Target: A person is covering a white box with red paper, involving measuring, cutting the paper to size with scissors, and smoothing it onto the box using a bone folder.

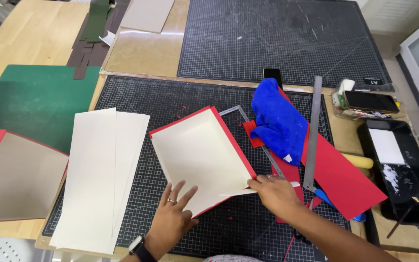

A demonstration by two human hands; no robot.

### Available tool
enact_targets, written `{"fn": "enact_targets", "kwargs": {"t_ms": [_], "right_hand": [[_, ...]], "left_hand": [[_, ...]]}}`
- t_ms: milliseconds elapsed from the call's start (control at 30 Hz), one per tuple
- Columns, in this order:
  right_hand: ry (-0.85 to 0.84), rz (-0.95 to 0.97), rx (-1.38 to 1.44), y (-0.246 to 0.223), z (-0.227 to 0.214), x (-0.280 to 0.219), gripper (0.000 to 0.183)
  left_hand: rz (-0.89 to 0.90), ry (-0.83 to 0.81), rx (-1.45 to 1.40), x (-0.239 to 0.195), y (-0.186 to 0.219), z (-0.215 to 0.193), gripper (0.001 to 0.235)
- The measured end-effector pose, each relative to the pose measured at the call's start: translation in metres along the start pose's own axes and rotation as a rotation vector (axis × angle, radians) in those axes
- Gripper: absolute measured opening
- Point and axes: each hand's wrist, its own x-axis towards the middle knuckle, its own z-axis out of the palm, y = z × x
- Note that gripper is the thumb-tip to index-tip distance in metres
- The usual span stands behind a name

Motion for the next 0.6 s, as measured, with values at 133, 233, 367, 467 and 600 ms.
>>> {"fn": "enact_targets", "kwargs": {"t_ms": [133, 233, 367, 467, 600], "right_hand": [[-0.174, 0.082, -0.023, 0.003, 0.002, 0.004, 0.032], [0.056, 0.121, 0.067, 0.000, -0.019, -0.004, 0.061], [-0.109, 0.687, 0.601, -0.025, -0.074, -0.023, 0.062], [-0.107, 0.878, 0.864, -0.036, -0.088, -0.045, 0.068], [0.040, 0.909, 1.006, -0.035, -0.053, -0.095, 0.061]], "left_hand": [[-0.166, -0.325, -0.119, 0.043, -0.031, -0.027, 0.070], [-0.116, -0.010, 0.175, 0.087, -0.098, 0.000, 0.082], [-0.467, -0.104, 0.442, 0.146, -0.183, 0.038, 0.093], [-0.656, -0.326, 0.240, 0.168, -0.221, 0.043, 0.054], [-0.560, -0.320, 0.159, 0.174, -0.202, -0.010, 0.038]]}}
